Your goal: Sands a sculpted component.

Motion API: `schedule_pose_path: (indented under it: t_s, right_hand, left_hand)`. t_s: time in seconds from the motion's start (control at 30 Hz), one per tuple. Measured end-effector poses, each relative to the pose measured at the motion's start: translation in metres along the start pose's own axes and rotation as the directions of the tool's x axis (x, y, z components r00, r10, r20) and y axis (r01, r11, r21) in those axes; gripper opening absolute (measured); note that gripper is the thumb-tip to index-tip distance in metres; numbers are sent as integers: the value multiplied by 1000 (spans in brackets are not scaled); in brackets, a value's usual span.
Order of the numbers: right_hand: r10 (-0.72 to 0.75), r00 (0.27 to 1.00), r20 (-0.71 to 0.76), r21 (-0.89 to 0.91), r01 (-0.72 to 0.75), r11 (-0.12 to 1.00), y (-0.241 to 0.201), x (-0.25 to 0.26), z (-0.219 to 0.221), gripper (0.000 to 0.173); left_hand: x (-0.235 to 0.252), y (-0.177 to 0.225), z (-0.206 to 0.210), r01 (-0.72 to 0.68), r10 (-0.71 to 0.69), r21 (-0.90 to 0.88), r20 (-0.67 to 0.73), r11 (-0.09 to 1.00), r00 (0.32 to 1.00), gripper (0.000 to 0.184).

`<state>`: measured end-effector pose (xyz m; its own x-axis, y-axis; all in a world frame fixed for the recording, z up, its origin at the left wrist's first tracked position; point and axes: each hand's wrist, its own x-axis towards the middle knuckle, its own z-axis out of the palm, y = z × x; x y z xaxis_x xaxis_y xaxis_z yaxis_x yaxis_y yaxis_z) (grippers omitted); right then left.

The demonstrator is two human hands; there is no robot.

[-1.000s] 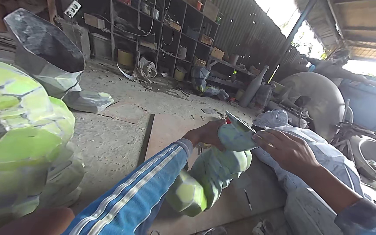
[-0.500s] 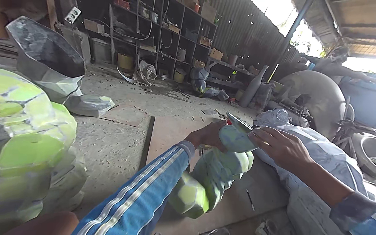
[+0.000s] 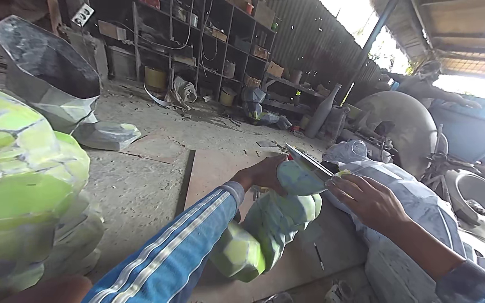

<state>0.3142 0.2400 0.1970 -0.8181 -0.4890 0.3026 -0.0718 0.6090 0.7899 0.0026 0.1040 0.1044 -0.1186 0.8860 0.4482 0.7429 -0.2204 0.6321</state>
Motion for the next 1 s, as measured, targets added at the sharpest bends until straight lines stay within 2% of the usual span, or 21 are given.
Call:
schedule_pose_path:
  t_s: [0.13, 0.3, 0.43, 0.6, 0.77, 0.9, 1.0]
  right_hand:
    - [16, 999, -28, 54, -14, 998, 11, -10, -2, 37]
    - [196, 972, -132, 212, -166, 963, 26, 12, -17, 39]
    - [120, 985, -126, 202, -93, 975, 25, 29, -15, 34]
    - [-13, 997, -82, 72, 19, 997, 13, 27, 5, 34]
    - [-3, 1000, -30, -71, 1, 998, 8, 15, 5, 38]
    - [8, 1000, 18, -86, -7, 996, 14, 1, 9, 44]
    - [34, 998, -57, -16, -35, 999, 21, -3, 8, 40]
  left_hand:
    - [1, 0, 0, 14, -14, 1, -1, 1000, 1000, 94]
    - [3, 0, 3, 13, -13, 4, -1, 1000, 1000, 95]
    - [4, 1, 3, 23, -23, -2, -7, 1000, 1000, 95]
    - [3, -4, -1, 31, -31, -15, 6, 999, 1000, 90]
    - [-2, -9, -9, 39, -39, 10, -11, 999, 999, 96]
    - [-7, -12, -13, 41, -41, -13, -33, 999, 999, 93]
    - [-10, -13, -15, 41, -41, -28, -28, 999, 999, 91]
